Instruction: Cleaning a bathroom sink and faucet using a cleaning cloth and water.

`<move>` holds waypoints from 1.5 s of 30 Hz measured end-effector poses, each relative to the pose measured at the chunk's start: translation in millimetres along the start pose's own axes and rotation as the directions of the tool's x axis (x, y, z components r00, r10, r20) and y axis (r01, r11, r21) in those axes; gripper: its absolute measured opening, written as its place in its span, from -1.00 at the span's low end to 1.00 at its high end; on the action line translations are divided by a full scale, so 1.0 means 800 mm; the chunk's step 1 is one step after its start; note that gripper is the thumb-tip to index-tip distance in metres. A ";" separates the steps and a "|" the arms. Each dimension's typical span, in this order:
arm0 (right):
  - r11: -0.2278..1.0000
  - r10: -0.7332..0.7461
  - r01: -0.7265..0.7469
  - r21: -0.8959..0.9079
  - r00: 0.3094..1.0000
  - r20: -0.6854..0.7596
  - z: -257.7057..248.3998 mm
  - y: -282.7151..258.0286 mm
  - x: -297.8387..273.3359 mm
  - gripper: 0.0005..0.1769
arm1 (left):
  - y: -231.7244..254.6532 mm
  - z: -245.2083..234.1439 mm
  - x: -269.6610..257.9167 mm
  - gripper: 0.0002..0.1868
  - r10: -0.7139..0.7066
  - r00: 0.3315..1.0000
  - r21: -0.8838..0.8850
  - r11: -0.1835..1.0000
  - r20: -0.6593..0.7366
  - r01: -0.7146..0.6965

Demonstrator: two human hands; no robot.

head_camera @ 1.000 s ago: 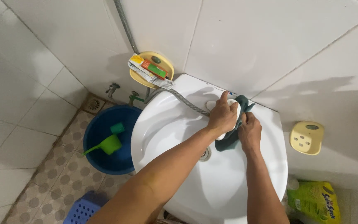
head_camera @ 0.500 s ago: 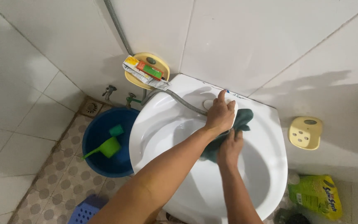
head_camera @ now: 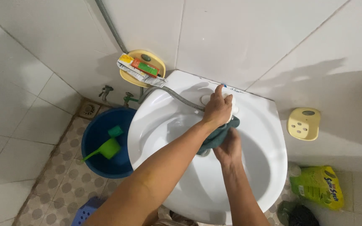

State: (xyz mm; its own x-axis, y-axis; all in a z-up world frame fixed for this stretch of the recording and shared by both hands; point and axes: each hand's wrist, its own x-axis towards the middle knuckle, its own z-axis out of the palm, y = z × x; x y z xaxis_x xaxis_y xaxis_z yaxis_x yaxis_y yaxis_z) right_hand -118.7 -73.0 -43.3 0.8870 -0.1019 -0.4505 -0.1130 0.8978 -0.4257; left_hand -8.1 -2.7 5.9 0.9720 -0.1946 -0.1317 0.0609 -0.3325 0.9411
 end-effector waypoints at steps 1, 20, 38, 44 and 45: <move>1.000 -0.002 0.002 0.001 1.000 0.001 0.000 0.001 0.002 -0.67 | -0.001 0.001 0.000 -0.30 0.002 1.000 0.000 1.000 0.001 -0.002; 0.989 0.011 -0.032 -0.141 0.989 -0.151 -0.018 0.001 0.001 -0.55 | -0.032 -0.023 0.022 -0.26 0.016 0.991 -0.324 0.946 0.135 0.029; -0.222 -0.276 0.475 -0.852 0.807 0.522 0.098 0.166 0.044 -0.44 | -0.092 -0.165 -0.133 -0.52 -0.150 0.923 -0.198 0.977 -0.355 0.083; -0.766 -0.096 0.412 -0.493 0.685 0.722 0.085 0.151 0.084 -0.29 | -0.117 -0.163 -0.133 -0.40 0.003 0.938 -0.073 0.997 -0.347 -0.030; -0.751 -0.199 0.377 -0.542 0.654 0.730 0.081 0.139 0.078 -0.29 | -0.120 -0.160 -0.132 -0.37 0.019 0.943 -0.066 0.997 -0.331 -0.043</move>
State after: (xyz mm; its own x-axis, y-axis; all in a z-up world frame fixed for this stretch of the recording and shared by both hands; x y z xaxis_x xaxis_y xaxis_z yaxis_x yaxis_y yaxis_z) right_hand -46.9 48.6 -68.0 0.9295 0.0678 0.3626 0.1763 -0.9450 -0.2753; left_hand -88.1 167.7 -30.9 0.9933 0.1155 -0.0037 0.0342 -0.2626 0.9643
